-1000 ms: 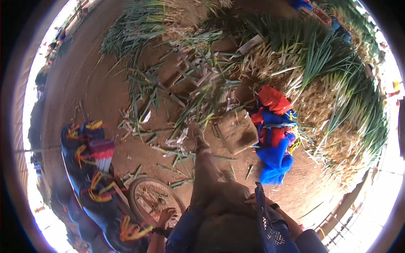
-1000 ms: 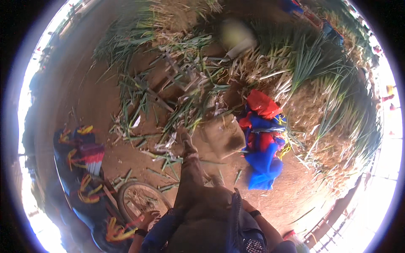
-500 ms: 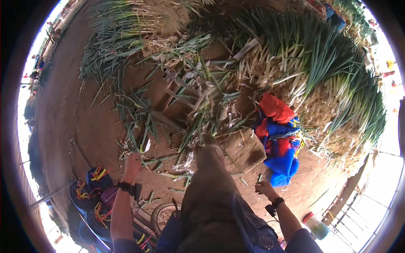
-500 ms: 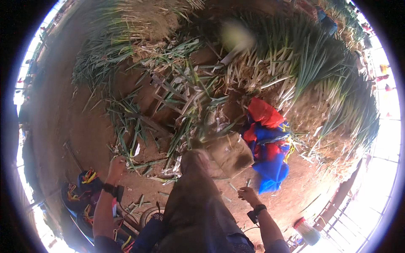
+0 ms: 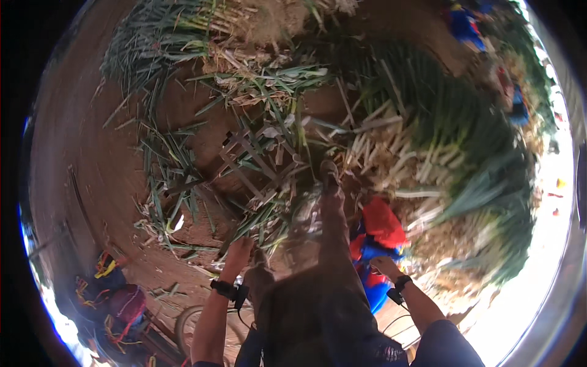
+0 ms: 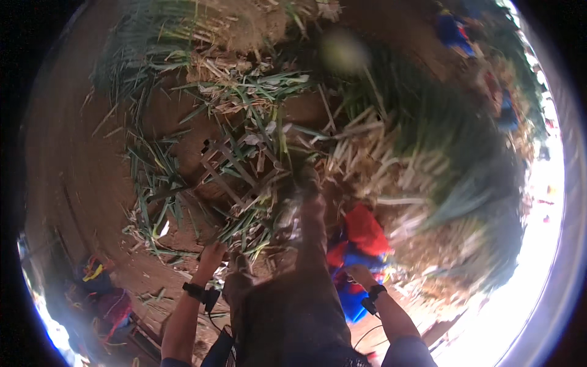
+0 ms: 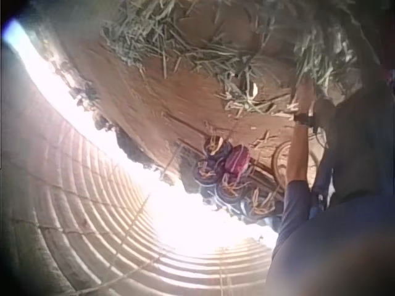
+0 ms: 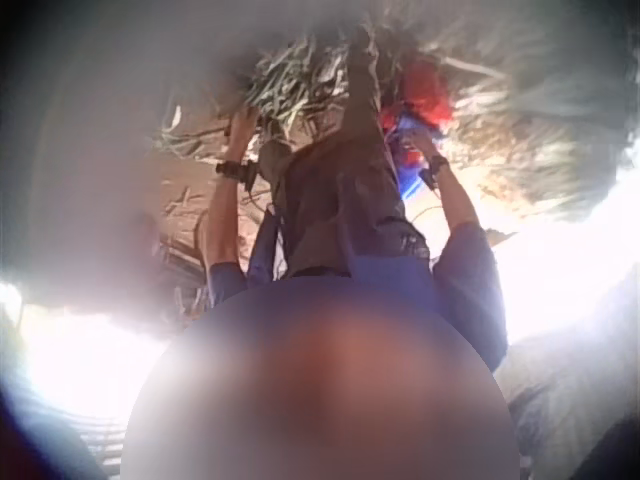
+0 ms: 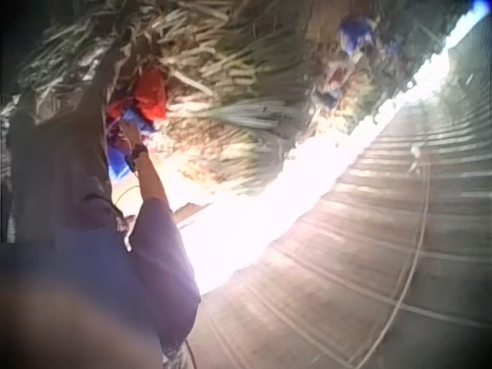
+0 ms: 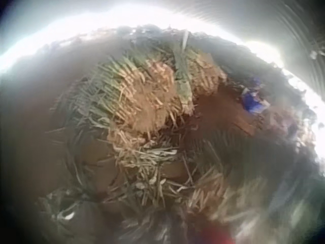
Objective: The person sits on the ground and uses a handheld knife to trim the roots and lower stems of green onions. The trimmed onions are placed into a metal rack, and the discarded root ends are left on the ground.
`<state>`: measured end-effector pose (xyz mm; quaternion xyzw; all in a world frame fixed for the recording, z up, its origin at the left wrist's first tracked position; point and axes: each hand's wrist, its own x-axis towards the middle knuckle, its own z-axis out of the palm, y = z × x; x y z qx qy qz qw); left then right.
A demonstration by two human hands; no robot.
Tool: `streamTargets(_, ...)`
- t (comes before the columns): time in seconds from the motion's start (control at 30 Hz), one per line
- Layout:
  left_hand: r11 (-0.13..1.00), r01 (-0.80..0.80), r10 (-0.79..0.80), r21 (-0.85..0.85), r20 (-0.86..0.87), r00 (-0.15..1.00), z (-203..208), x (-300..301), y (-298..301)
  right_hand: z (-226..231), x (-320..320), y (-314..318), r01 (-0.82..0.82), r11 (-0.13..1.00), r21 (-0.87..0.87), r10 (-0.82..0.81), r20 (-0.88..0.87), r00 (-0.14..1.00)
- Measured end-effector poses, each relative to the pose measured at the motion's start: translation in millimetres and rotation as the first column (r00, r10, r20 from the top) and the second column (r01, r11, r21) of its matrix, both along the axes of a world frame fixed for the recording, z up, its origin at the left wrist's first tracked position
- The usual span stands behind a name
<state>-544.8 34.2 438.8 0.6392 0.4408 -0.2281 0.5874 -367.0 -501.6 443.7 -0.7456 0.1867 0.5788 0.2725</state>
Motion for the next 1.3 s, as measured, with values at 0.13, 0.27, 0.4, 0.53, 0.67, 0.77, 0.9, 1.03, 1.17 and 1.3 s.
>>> streamTargets(0.13, 0.949, -0.299, 0.290, -0.102, -0.096, 0.952, -97.3, 68.6, -21.0, -130.2, 195.6, 49.7, -0.180, 0.965, 0.189, 0.123, 0.280, 0.952)
streamTargets(0.27, 0.788, -0.602, 0.566, -0.129, -0.232, 0.791, -139.3, 140.7, -35.9, -227.4, 366.6, 134.1, 0.123, 0.958, 0.258, -0.193, 0.266, 0.945)
streamTargets(0.4, 0.685, -0.716, 0.664, -0.134, -0.291, 0.689, -150.0, 202.0, -37.1, -297.0, 466.8, 192.4, 0.594, 0.763, 0.256, -0.634, 0.116, 0.764)
streamTargets(0.53, 0.635, -0.769, 0.682, -0.080, -0.409, 0.606, -169.0, 229.0, -37.7, -361.2, 481.8, 173.5, 0.193, 0.974, 0.122, -0.220, 0.275, 0.936)
streamTargets(0.67, 0.593, -0.800, 0.729, 0.091, -0.483, 0.486, -184.9, 232.7, -40.9, -401.3, 459.9, 132.6, 0.734, 0.578, 0.356, -0.816, 0.247, 0.523)
streamTargets(0.77, 0.631, -0.759, 0.731, 0.162, -0.453, 0.511, -189.8, 233.3, -44.2, -374.8, 422.5, 100.0, 0.485, 0.852, 0.197, -0.506, 0.548, 0.666)
streamTargets(0.9, 0.623, -0.742, 0.757, 0.247, -0.427, 0.494, -191.8, 234.4, -46.9, -306.6, 398.0, 66.0, 0.414, 0.906, 0.087, -0.386, 0.569, 0.726)
streamTargets(1.03, 0.628, -0.718, 0.767, 0.300, -0.393, 0.507, -197.2, 230.4, -49.9, -278.5, 396.0, 60.1, 0.095, 0.978, -0.184, 0.046, 0.638, 0.769)
streamTargets(1.17, 0.656, -0.685, 0.746, 0.316, -0.409, 0.526, -202.4, 220.4, -50.9, -266.0, 403.0, 80.6, -0.215, 0.958, -0.190, 0.287, 0.620, 0.730)
streamTargets(1.3, 0.652, -0.681, 0.758, 0.334, -0.322, 0.568, -209.2, 210.7, -56.4, -246.0, 416.0, 122.4, -0.410, 0.871, -0.271, 0.480, 0.646, 0.594)
